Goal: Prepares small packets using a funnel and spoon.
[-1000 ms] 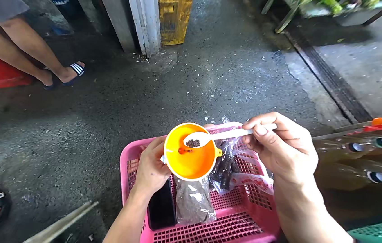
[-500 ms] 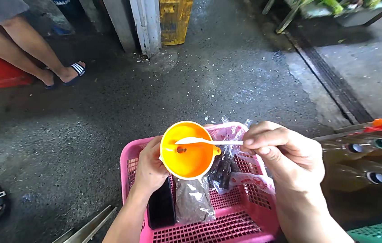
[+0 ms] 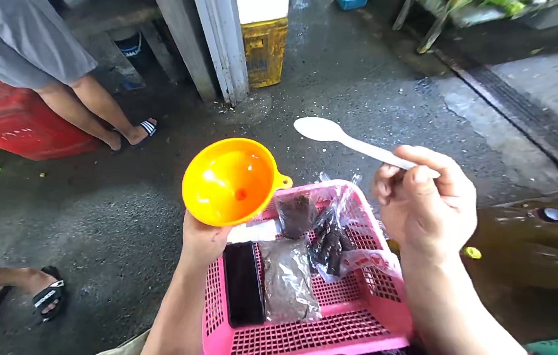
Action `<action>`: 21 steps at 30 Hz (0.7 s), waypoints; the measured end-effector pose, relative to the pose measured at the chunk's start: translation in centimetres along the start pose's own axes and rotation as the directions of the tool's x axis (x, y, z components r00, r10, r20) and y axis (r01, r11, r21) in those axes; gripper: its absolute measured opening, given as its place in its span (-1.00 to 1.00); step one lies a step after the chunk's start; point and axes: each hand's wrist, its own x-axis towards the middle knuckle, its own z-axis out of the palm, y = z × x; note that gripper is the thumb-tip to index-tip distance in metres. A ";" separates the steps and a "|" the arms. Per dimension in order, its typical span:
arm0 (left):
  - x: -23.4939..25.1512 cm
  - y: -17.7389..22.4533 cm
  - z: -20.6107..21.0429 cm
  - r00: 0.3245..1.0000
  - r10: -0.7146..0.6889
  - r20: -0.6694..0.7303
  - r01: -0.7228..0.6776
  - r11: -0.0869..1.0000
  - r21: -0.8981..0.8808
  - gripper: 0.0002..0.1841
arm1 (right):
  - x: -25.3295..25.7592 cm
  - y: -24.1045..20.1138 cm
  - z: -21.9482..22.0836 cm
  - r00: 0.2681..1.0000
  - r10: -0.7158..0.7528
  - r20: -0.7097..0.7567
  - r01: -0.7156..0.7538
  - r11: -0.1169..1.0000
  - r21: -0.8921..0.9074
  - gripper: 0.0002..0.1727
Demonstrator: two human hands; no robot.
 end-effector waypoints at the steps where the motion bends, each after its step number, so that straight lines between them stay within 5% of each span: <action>1: 0.4 0.4 -0.1 1.000 -0.004 0.013 0.004 0.999 -0.033 -0.52 | -0.1 -0.1 -0.2 0.999 0.024 -0.038 -0.023 1.000 0.015 -0.69; 7: 3.0 3.9 -1.2 0.988 0.013 0.156 0.000 0.997 -0.081 -0.78 | -0.7 0.0 -0.9 0.992 0.044 -0.115 -0.048 0.998 -0.032 -0.72; 14: 6.2 9.6 -2.5 0.969 0.070 0.239 -0.040 0.991 -0.128 -0.75 | -1.3 0.4 -0.8 0.988 0.115 -0.099 -0.123 0.989 -0.080 -0.72; 21: 8.4 11.0 -4.4 0.941 0.144 0.307 -0.072 0.969 -0.235 -0.75 | -1.7 0.5 -1.3 0.989 0.144 -0.031 -0.147 0.979 -0.138 -0.79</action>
